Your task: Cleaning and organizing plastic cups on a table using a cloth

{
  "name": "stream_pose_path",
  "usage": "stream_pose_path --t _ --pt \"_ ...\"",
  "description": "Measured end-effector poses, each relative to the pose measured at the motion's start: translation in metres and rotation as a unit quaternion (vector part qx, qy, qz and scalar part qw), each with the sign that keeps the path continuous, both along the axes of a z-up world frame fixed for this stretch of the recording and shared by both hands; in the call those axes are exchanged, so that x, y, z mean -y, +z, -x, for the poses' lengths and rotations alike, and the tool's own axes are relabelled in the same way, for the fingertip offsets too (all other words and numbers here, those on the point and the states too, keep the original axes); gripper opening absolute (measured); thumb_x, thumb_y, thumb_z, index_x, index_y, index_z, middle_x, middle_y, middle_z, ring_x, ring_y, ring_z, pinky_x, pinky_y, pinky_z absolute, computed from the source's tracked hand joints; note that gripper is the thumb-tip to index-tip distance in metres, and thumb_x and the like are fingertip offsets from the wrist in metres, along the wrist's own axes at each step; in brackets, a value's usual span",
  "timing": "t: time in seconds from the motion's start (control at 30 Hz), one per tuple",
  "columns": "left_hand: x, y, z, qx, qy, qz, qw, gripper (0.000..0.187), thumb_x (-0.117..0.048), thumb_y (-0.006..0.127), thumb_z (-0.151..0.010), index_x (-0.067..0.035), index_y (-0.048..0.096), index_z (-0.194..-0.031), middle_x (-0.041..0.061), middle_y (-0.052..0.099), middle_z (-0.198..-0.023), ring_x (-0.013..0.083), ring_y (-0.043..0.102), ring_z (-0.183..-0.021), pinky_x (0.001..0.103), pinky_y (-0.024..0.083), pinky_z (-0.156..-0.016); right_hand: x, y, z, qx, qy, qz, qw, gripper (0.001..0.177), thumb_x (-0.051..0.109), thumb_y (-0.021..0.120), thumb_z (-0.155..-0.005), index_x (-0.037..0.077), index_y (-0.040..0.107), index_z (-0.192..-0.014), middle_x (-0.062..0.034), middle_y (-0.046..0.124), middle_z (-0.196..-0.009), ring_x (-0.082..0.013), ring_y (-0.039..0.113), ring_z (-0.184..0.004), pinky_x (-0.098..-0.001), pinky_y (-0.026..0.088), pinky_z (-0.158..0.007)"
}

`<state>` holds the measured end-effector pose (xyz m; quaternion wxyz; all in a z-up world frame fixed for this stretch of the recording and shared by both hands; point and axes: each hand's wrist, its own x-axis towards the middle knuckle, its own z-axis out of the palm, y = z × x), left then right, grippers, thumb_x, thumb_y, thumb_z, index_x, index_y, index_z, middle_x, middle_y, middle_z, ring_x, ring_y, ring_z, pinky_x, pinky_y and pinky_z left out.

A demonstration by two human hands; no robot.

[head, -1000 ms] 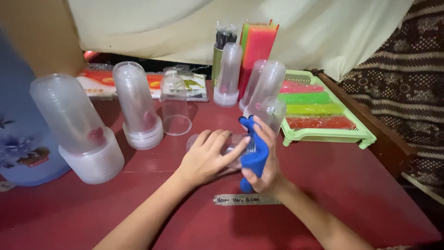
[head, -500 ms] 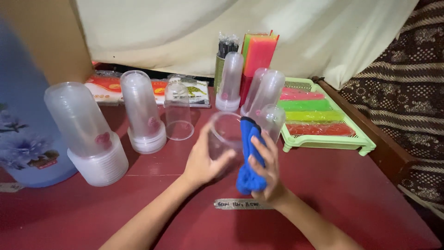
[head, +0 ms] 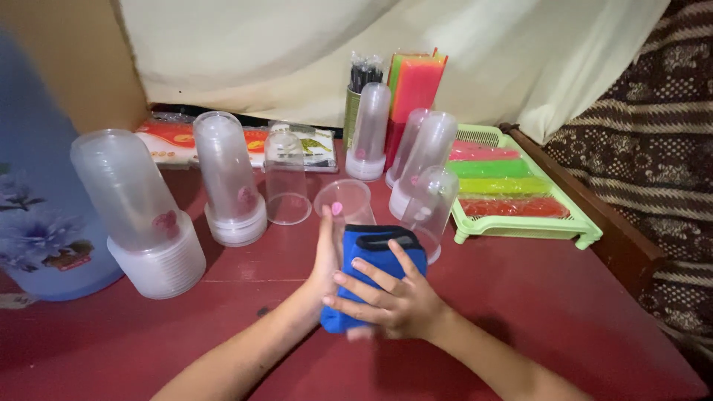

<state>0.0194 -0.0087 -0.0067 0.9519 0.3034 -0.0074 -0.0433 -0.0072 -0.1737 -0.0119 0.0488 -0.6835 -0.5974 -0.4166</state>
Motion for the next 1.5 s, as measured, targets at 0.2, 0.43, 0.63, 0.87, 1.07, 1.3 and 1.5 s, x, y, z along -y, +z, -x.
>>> stream_pose_path --t 0.2,0.43,0.63,0.87,1.07,1.3,1.5 --pt "0.008 -0.005 0.005 0.001 0.001 -0.047 0.999 0.070 -0.072 0.039 -0.091 -0.009 0.052 -0.117 0.013 0.058 -0.104 0.0197 0.054 -0.089 0.036 0.046 -0.085 0.009 -0.001 -0.008 0.046 -0.016 -0.079 0.996 0.046 0.051 0.071 -0.100 0.044 0.051 -0.140 0.0029 0.052 -0.148 -0.0223 0.049 -0.139 -0.0599 0.031 -0.124" --pt "0.003 0.000 0.010 -0.026 -0.076 0.005 0.997 0.076 -0.076 0.046 -0.087 -0.010 0.059 -0.122 0.014 0.067 -0.112 0.0214 0.065 -0.093 0.032 0.055 -0.077 -0.003 0.037 0.011 -0.159 0.047 -0.109 0.980 0.062 0.050 0.071 -0.089 0.010 0.058 -0.135 -0.0223 0.053 -0.147 -0.0423 0.052 -0.141 -0.0614 0.037 -0.123" --pt "0.003 0.004 0.015 -0.027 -0.106 0.020 0.994 0.074 -0.075 0.050 -0.087 -0.009 0.061 -0.121 0.010 0.068 -0.110 0.0184 0.065 -0.089 0.029 0.055 -0.074 0.004 0.041 0.007 -0.202 0.086 -0.076 0.973 0.048 0.039 0.069 -0.089 0.010 0.063 -0.127 -0.0188 0.059 -0.141 -0.0410 0.054 -0.137 -0.0647 0.034 -0.122" --pt "-0.003 0.031 0.027 -0.043 -0.094 -0.037 0.994 0.082 -0.074 0.036 -0.086 -0.009 0.049 -0.134 0.018 0.057 -0.127 0.0275 0.056 -0.111 0.046 0.046 -0.098 0.006 0.024 -0.010 -0.254 0.126 -0.144 0.948 0.061 0.010 0.079 -0.084 0.011 0.052 -0.138 -0.0127 0.051 -0.153 -0.0312 0.048 -0.147 -0.0527 0.033 -0.133" --pt "-0.002 0.020 0.012 -0.021 -0.073 -0.222 0.972 0.105 -0.087 0.037 -0.086 0.009 0.065 -0.118 0.025 0.069 -0.088 0.0347 0.075 -0.081 0.041 0.064 -0.077 -0.011 0.033 -0.008 -0.321 0.114 -0.461 0.820 0.043 0.020 0.053 -0.107 -0.002 0.048 -0.143 -0.0258 0.059 -0.141 -0.0314 0.058 -0.128 -0.0498 0.047 -0.108" --pt "-0.001 -0.016 -0.007 0.108 -0.020 -0.199 0.974 0.085 -0.056 0.054 -0.099 -0.010 0.017 -0.160 0.034 0.062 -0.103 0.0455 0.074 -0.081 0.052 0.066 -0.070 0.025 0.025 -0.025 -0.324 0.036 -0.574 0.751 0.051 0.035 0.029 -0.115 -0.002 0.042 -0.149 -0.0211 0.048 -0.145 -0.0245 0.050 -0.128 -0.0442 0.039 -0.118" --pt "-0.003 -0.017 -0.008 0.086 -0.008 -0.164 0.983 0.090 -0.069 0.048 -0.096 -0.005 0.022 -0.154 0.034 0.065 -0.101 0.0435 0.075 -0.079 0.052 0.065 -0.070 0.022 0.040 -0.016 -0.354 0.110 -0.561 0.740 0.045 0.028 0.025 -0.115 0.002 0.041 -0.148 -0.0212 0.052 -0.145 -0.0244 0.057 -0.130 -0.0425 0.040 -0.120"
